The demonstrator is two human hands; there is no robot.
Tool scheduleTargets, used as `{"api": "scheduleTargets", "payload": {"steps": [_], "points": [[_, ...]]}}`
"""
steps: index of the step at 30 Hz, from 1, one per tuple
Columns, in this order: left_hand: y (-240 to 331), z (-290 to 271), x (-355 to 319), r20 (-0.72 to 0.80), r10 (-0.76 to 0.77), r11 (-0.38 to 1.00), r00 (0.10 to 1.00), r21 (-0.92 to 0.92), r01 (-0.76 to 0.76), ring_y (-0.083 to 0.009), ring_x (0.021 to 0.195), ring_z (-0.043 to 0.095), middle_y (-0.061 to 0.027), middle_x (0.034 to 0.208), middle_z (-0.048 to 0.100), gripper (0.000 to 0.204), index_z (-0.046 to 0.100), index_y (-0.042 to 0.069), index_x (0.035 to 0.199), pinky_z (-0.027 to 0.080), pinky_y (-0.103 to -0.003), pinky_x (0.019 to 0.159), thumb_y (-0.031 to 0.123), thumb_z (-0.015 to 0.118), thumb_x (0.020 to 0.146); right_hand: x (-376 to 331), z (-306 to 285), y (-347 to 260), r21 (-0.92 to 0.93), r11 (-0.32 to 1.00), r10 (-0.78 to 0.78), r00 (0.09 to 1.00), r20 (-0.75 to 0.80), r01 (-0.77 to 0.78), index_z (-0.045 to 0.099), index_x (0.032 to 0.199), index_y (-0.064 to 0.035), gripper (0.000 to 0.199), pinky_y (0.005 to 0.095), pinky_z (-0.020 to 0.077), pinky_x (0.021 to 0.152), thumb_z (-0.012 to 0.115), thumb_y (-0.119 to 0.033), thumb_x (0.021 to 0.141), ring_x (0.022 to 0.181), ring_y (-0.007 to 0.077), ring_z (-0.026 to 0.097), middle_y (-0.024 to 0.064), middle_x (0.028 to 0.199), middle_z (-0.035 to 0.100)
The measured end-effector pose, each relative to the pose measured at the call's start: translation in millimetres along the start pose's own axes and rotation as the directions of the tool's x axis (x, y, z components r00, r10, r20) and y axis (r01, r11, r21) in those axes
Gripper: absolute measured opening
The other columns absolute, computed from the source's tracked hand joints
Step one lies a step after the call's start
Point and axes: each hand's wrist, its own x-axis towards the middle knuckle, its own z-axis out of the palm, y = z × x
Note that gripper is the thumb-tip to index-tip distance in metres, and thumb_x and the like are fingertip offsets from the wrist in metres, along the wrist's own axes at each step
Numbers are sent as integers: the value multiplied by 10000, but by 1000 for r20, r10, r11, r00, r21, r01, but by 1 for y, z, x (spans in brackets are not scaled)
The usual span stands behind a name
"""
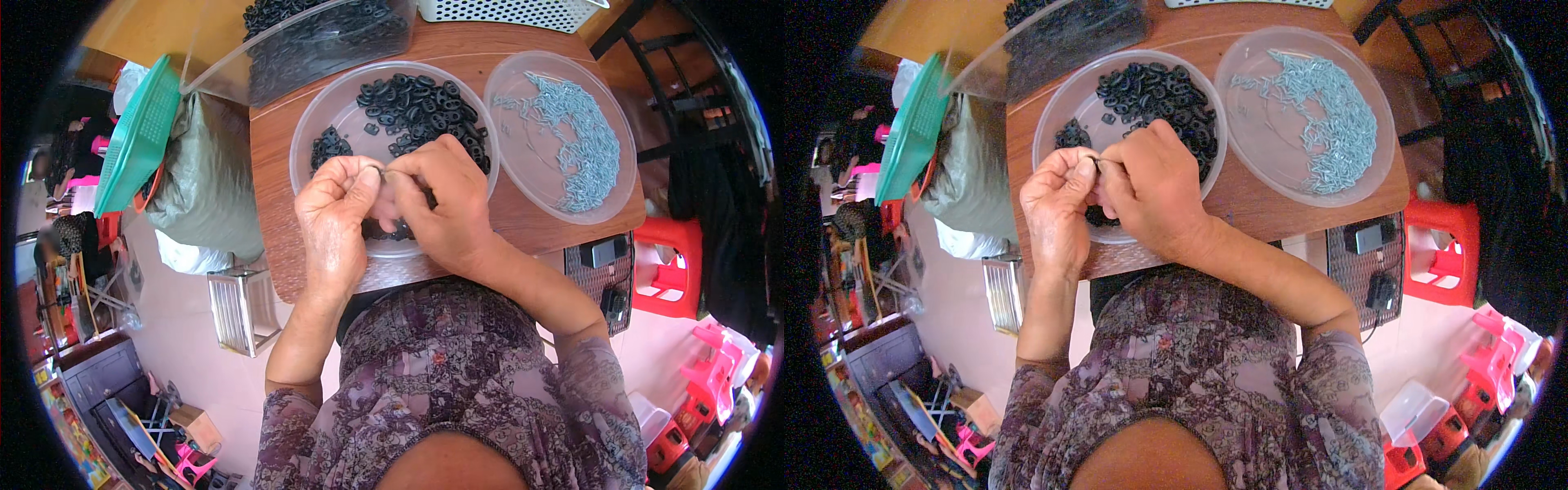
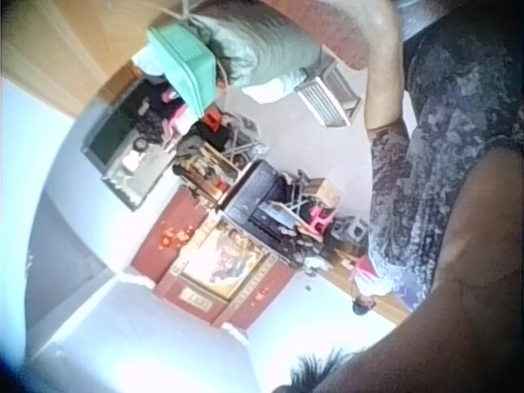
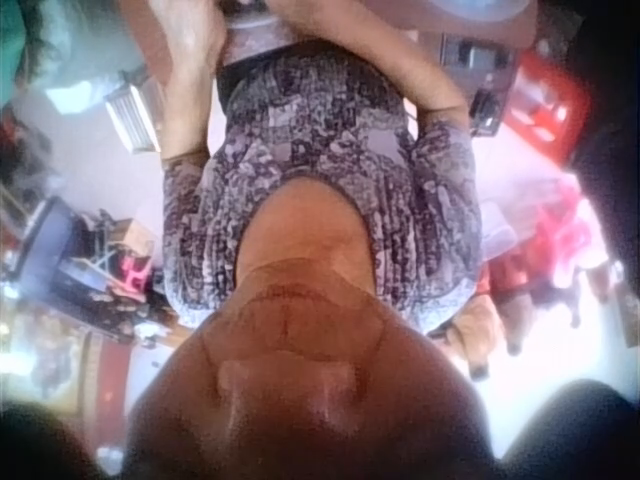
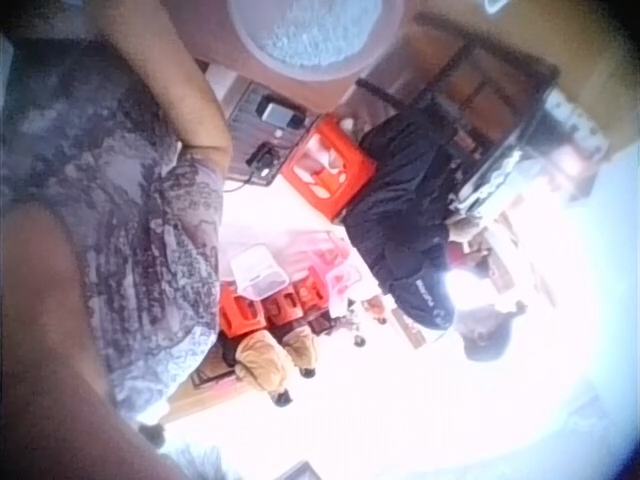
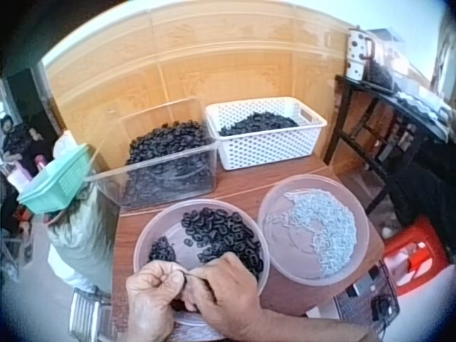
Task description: The person repeatedly picks up small pins and plastic cord lock components from trays and assembles them together by hand.
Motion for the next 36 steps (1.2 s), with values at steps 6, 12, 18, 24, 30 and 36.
{"api": "scheduleTargets", "payload": {"steps": [6, 12, 18, 24, 30, 36], "points": [[1, -6, -2, 7, -18, 1000, 1000, -2, 18, -93, 569, 542, -68, 715, 592, 98, 542, -21, 880, 436, -201, 507, 68, 504, 890, 0, -9, -8, 388, 766, 476, 858, 192, -512, 568, 737, 3, 41, 252, 409, 535, 581, -20, 769, 602, 103, 509, 43, 672, 581], [0, -8, -4, 65, 54, 995, 996, 78, -59, -75, 592, 532, -55, 767, 590, 73, 547, -26, 898, 432, -194, 513, 32, 506, 882, 1, -10, -10, 416, 670, 536, 788, 303, -616, 586, 774, 29, 89, 205, 426, 552, 581, -54, 805, 632, 46, 524, 33, 698, 614], [2, -11, -6, 52, 24, 997, 998, 79, -28, -64, 578, 510, -45, 763, 584, 66, 552, -24, 907, 421, -186, 518, 22, 523, 869, 2, -10, -11, 453, 623, 551, 768, 325, -638, 587, 767, 34, 98, 205, 436, 571, 570, -53, 808, 644, 52, 531, 35, 707, 615], [0, -15, -6, 66, 23, 995, 998, 94, -29, -59, 581, 506, -39, 762, 583, 69, 559, -27, 898, 412, -181, 511, 25, 524, 868, 3, -9, -9, 441, 594, 565, 739, 367, -673, 591, 771, 39, 106, 207, 437, 575, 566, -58, 806, 653, 53, 531, 33, 716, 618], [0, -13, -8, 27, 10, 988, 1000, 153, -14, -46, 585, 496, -18, 752, 574, 65, 565, -13, 898, 401, -173, 501, 17, 519, 864, 0, -10, -5, 414, 580, 570, 712, 409, -702, 594, 792, 31, 101, 202, 433, 591, 572, -64, 816, 662, 53, 530, 20, 724, 606], [3, -10, -10, 9, 60, 966, 998, 253, -60, -36, 588, 486, 1, 737, 563, 59, 582, 0, 872, 395, -169, 502, 19, 527, 860, -2, -9, -3, 373, 620, 539, 720, 437, -690, 595, 820, 23, 89, 197, 437, 614, 572, -62, 829, 676, 55, 533, 16, 738, 596]]}}
